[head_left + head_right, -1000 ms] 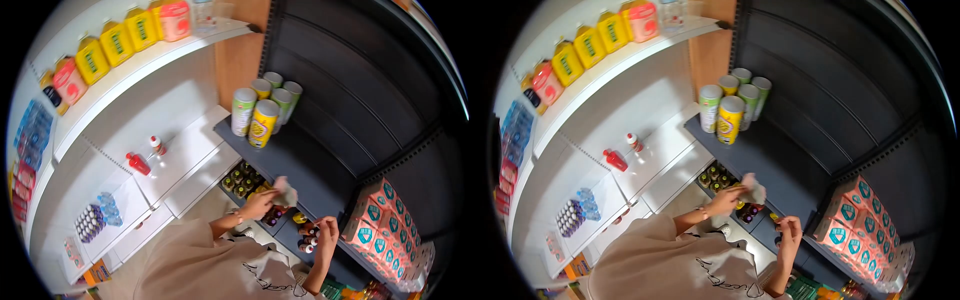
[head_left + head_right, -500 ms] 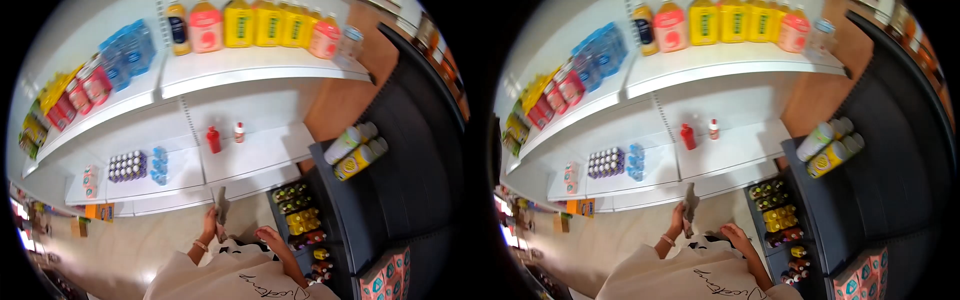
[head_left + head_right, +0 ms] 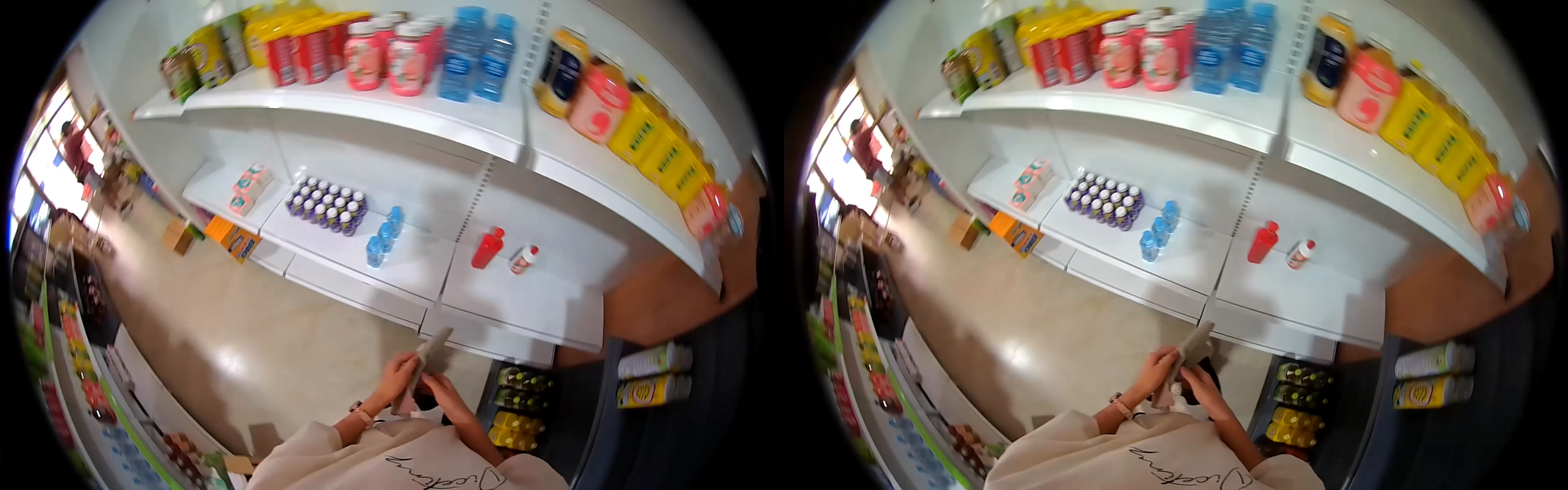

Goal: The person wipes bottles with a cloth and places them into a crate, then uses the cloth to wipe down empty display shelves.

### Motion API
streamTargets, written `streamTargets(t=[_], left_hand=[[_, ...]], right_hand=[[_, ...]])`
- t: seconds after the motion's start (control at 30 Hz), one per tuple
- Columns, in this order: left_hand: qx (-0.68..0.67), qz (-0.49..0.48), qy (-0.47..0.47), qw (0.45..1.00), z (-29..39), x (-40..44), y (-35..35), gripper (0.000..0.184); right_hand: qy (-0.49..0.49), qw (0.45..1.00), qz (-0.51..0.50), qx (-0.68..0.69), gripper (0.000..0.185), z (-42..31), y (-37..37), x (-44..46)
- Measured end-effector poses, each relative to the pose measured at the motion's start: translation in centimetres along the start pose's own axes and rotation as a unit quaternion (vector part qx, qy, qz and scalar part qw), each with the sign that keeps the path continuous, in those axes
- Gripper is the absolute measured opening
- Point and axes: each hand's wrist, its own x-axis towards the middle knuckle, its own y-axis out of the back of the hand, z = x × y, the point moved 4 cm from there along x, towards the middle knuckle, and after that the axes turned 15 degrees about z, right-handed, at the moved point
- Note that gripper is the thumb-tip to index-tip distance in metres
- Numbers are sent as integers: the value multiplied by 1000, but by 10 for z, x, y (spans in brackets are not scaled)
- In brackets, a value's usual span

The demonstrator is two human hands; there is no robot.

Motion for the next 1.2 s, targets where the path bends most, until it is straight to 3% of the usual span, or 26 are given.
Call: streamTargets(t=[0.13,0.23,0.27,0.3,0.37,0.4,0.5,0.57,0.63,0.67,0.77,0.93,1.07,1.2], left_hand=[[5,63,18,998,-2,8,55,33],[-67,39,120,990,4,16,87,35],[-127,22,111,985,5,23,97,39],[-125,6,155,980,2,33,107,39],[-122,-48,149,980,18,58,123,35],[-124,-38,160,979,21,72,129,35],[-135,-27,173,975,19,122,140,31],[-134,-49,152,978,18,158,143,27],[-182,-21,199,963,21,188,144,28],[-205,1,227,952,23,197,143,30],[-259,28,272,926,37,222,152,34],[-286,97,295,907,44,222,186,34],[-302,148,328,883,45,206,214,33],[-333,175,314,872,22,203,262,29]], right_hand=[[-11,992,-13,-125,32,3,-36,34],[-17,981,-35,-192,30,23,-50,79],[-22,984,-26,-176,30,28,-57,92],[-29,989,-45,-137,31,31,-64,106],[-56,989,-44,-131,30,3,-93,118],[-44,995,-26,-87,27,-24,-114,117],[61,967,-58,-240,29,-35,-127,181],[64,958,-28,-277,31,-51,-137,209],[82,949,-25,-303,30,-73,-149,239],[44,963,-13,-267,27,-93,-160,237],[54,989,-34,-130,27,-104,-179,264],[-8,950,-219,-221,35,-94,-214,296],[-77,907,-276,-308,39,-106,-276,278],[-67,904,-294,-303,40,-96,-325,280]])
